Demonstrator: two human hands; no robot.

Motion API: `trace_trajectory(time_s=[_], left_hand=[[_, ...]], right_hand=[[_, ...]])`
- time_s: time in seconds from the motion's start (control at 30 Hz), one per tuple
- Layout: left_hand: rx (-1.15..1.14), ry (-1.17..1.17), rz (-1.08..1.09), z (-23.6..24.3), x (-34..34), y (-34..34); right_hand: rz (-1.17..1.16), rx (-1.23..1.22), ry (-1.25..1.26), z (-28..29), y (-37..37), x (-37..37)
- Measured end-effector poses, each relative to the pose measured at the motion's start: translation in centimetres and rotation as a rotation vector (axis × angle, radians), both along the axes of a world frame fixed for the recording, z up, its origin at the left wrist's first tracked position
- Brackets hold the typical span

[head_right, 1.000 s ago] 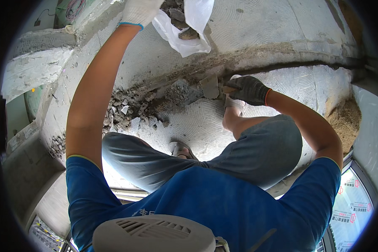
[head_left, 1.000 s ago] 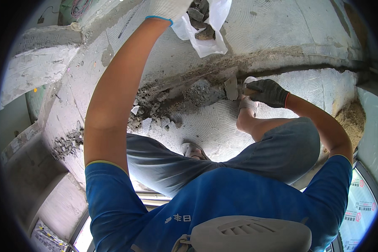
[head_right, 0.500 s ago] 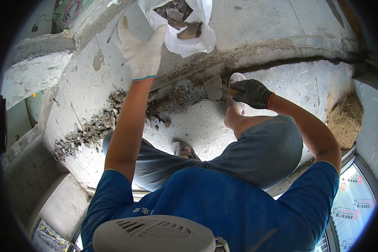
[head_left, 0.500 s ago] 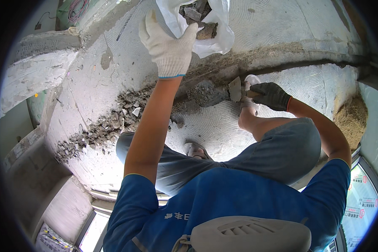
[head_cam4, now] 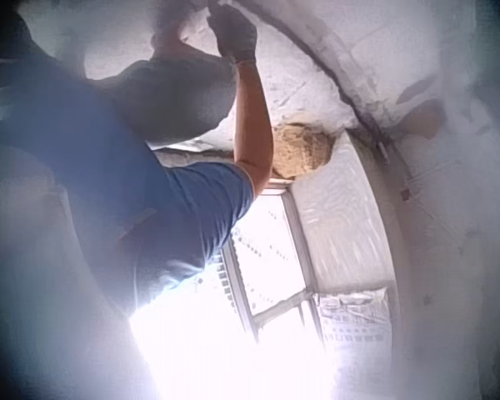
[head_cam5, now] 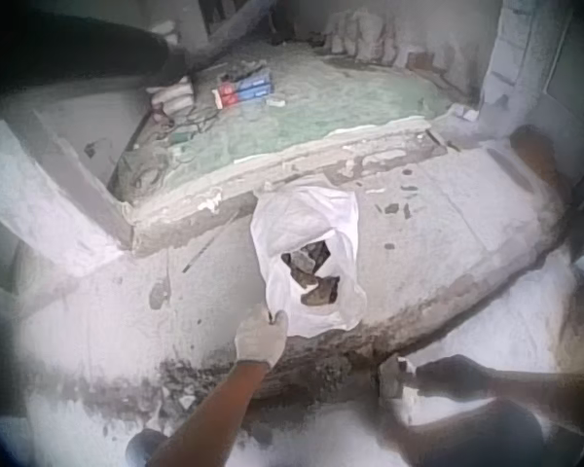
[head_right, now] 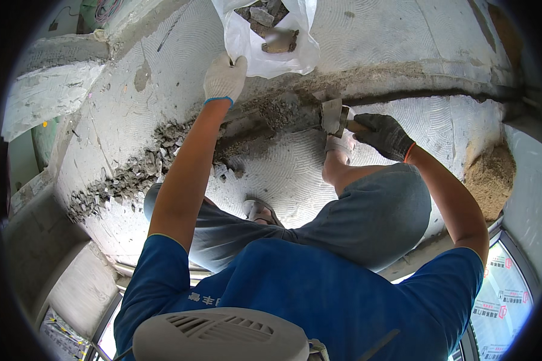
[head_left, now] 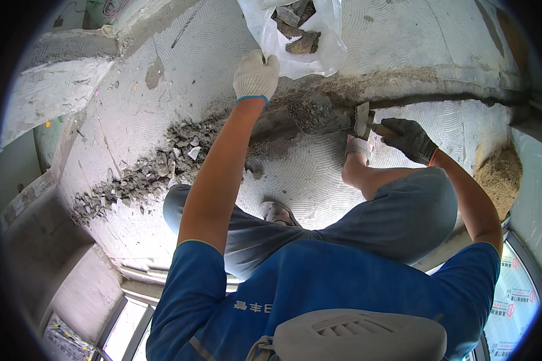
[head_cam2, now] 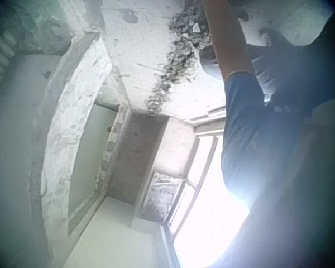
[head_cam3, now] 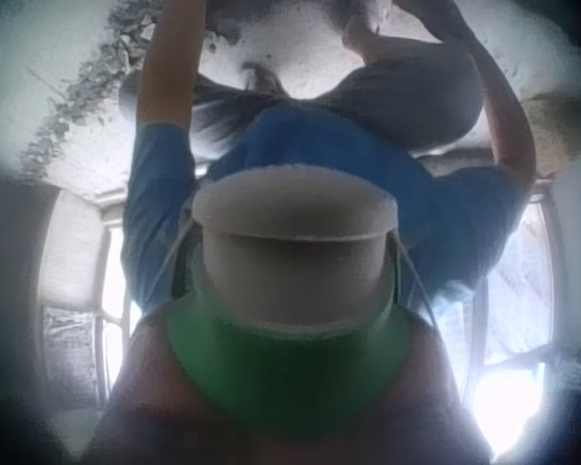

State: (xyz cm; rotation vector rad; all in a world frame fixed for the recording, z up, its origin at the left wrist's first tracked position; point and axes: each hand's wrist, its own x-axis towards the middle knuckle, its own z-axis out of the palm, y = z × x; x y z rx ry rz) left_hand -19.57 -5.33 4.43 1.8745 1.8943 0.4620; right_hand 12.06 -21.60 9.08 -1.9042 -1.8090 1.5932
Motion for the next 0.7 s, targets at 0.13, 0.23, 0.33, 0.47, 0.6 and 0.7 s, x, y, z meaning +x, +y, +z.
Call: trace_trajectory(time_s=[0.13,0.23,0.33,0.47,0.6,0.7], left_hand=[[-0.008,0.006,-0.050,-0.5,-1.4,-0.1],[0.012,0.045,-0.047,-0.6,-1.4,-0.6],[-0.002,0.065,-0.061,-0.3,-1.6,-1.2],[0.007,0.030,-0.067,0.5,-0.9,-1.3],[-0.013,-0.008,-0.066,0.3,-1.8,-1.1],[0.013,-0.143,-0.097,1.1,-1.3,-0.8]], right_hand=[[-0.119,-0.045,0.074,1.3,0.5,-0.2],[-0.035,0.073,-0.055,1.9,1.4,-0.2],[-0.146,-0.006,-0.040,2.7,3.2,-1.8],[-0.269,0.082,0.066,1.7,5.5,-2.8],[-0.384,-0.029,0.066,1.9,10.1,-6.3],[-0.288,0.042,0.051,0.1,15.3,-8.6]])
